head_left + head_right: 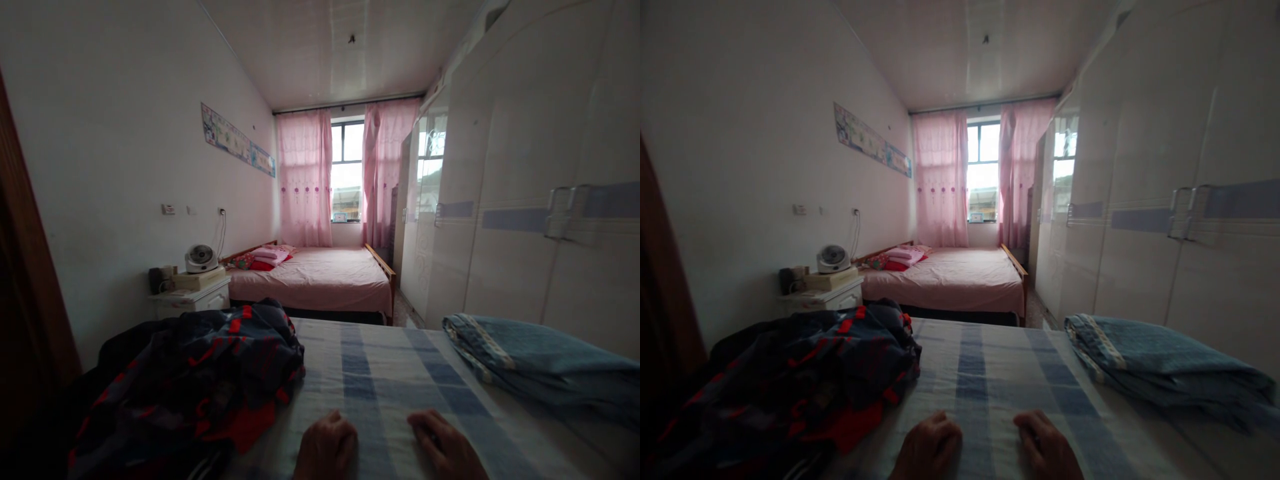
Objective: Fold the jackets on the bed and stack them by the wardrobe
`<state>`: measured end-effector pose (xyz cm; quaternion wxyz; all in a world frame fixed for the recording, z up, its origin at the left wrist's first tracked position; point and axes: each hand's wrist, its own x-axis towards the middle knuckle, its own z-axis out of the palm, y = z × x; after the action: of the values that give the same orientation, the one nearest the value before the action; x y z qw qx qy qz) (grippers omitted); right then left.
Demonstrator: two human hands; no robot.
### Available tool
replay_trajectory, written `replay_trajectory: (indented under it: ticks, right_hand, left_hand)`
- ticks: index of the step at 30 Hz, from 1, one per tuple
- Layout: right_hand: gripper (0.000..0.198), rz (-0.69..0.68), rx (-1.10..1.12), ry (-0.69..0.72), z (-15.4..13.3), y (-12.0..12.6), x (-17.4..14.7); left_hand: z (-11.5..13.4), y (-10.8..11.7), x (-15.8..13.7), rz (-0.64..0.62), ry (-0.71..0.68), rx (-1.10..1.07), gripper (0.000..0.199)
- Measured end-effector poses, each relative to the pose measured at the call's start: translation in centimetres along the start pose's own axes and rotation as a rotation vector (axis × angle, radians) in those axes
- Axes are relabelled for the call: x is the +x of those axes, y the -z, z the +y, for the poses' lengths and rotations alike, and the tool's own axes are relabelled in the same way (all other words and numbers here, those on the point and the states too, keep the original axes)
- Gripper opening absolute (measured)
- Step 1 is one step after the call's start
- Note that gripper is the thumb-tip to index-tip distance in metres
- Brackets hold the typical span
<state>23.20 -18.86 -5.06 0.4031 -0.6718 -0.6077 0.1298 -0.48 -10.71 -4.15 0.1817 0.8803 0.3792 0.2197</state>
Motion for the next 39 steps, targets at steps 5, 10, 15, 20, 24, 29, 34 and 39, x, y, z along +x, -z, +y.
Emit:
replay_trajectory:
  ticks: [5,10,15,20,24,29,34,39]
  right_hand:
    - [0.029,-0.023,-0.008,-0.002,0.35,-0.1,0.04]
    - [0.029,-0.02,-0.008,-0.005,0.16,-0.06,0.05]
    - [0.028,-0.002,0.009,-0.004,-0.1,0.0,0.04]
    - [0.029,0.0,0.004,-0.007,-0.43,0.08,-0.05]
    - [0.028,0.025,0.008,-0.003,-0.56,0.13,-0.17]
    - [0.029,0.023,0.003,0.004,-0.48,0.05,-0.23]
    - [0.029,0.005,0.003,0.009,-0.29,-0.05,-0.2]
    - [0.029,-0.002,-0.007,0.005,-0.01,-0.26,-0.07]
  left_hand:
    - [-0.28,-0.26,-0.04,0.016,-0.013,0.0,0.022]
    - [-0.25,-0.27,-0.25,0.018,-0.015,-0.012,0.023]
    - [-0.21,-0.23,-0.4,0.026,-0.006,-0.039,0.023]
    - [-0.49,-0.46,-0.4,0.04,-0.013,-0.032,0.023]
    - [-0.51,-0.47,-0.41,0.039,-0.011,-0.033,0.023]
    - [-0.36,-0.36,-0.49,0.038,-0.021,-0.025,0.023]
    - [-0.27,-0.39,-0.6,0.049,-0.024,-0.019,0.023]
    - [-0.23,-0.31,-0.49,0.051,-0.035,-0.008,0.023]
